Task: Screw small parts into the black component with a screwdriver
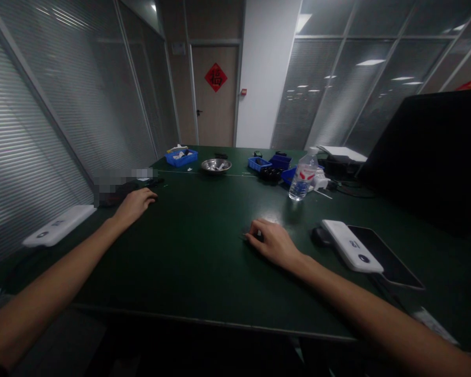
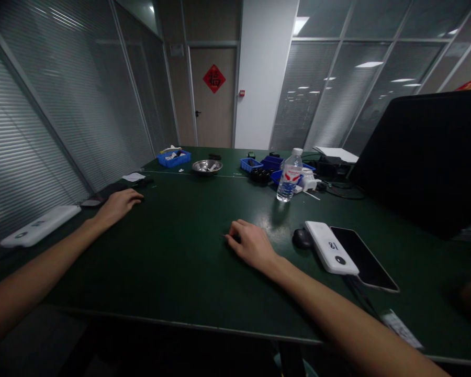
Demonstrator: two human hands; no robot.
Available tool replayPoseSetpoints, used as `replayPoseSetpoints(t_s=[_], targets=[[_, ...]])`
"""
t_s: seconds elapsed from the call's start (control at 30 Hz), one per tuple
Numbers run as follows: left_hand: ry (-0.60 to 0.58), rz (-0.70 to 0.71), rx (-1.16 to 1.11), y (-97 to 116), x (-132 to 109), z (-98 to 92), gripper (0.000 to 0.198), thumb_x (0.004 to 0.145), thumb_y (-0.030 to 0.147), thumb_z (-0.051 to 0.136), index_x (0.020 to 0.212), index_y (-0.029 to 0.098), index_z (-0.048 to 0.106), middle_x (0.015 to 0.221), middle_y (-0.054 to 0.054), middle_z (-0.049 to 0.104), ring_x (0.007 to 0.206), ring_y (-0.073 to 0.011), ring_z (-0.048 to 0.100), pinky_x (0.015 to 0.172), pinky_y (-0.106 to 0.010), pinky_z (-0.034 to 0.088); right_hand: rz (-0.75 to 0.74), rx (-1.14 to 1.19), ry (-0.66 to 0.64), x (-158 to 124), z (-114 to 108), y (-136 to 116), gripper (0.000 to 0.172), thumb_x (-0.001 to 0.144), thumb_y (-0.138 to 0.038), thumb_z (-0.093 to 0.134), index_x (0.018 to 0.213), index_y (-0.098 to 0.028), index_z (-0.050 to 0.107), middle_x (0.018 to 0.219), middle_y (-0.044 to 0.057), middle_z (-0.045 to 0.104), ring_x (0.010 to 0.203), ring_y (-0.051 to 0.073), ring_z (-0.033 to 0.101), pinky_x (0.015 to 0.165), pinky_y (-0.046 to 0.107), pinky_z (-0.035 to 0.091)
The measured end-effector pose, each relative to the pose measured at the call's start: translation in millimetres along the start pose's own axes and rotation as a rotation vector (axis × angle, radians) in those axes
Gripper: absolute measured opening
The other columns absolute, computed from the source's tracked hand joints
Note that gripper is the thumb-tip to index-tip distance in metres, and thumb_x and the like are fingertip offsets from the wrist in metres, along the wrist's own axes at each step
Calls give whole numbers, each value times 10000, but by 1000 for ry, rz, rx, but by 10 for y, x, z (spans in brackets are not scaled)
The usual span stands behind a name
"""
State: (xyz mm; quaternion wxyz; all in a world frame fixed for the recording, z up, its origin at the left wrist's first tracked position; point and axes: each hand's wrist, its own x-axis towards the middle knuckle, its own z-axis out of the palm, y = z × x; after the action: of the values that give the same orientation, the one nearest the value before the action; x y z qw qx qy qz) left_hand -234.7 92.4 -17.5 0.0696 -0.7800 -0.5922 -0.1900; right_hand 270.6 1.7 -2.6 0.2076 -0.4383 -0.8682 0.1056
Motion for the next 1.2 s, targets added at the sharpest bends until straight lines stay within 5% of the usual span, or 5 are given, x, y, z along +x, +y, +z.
replayPoseSetpoints(t_s=[0.97, 1.1, 1.2], targets=[[-19, -165, 85, -30, 4, -59, 291, 910, 366, 561, 1038, 201, 763, 1103, -110, 742, 1009, -333, 672, 856, -431, 508, -5, 10, 2, -6, 9, 15, 112, 957, -317, 615, 935, -208, 631, 942, 35, 650, 782, 168, 594, 682, 283, 413], [-26, -89, 44, 244, 25, -110, 286, 935, 377, 554, 1047, 215, 761, 1115, -99, 724, 1043, -322, 648, 869, -435, 500, 0, 20, 1, -11, 9, 6, 116, 962, -319, 606, 940, -208, 627, 951, 37, 650, 779, 166, 592, 676, 278, 412], [-80, 84, -119, 828, 40, -164, 288, 959, 393, 559, 1092, 219, 747, 1121, -78, 709, 1034, -273, 641, 882, -405, 498, -4, 39, 6, -12, -2, -7, 120, 965, -319, 602, 941, -205, 630, 952, 38, 649, 787, 166, 592, 683, 278, 421]])
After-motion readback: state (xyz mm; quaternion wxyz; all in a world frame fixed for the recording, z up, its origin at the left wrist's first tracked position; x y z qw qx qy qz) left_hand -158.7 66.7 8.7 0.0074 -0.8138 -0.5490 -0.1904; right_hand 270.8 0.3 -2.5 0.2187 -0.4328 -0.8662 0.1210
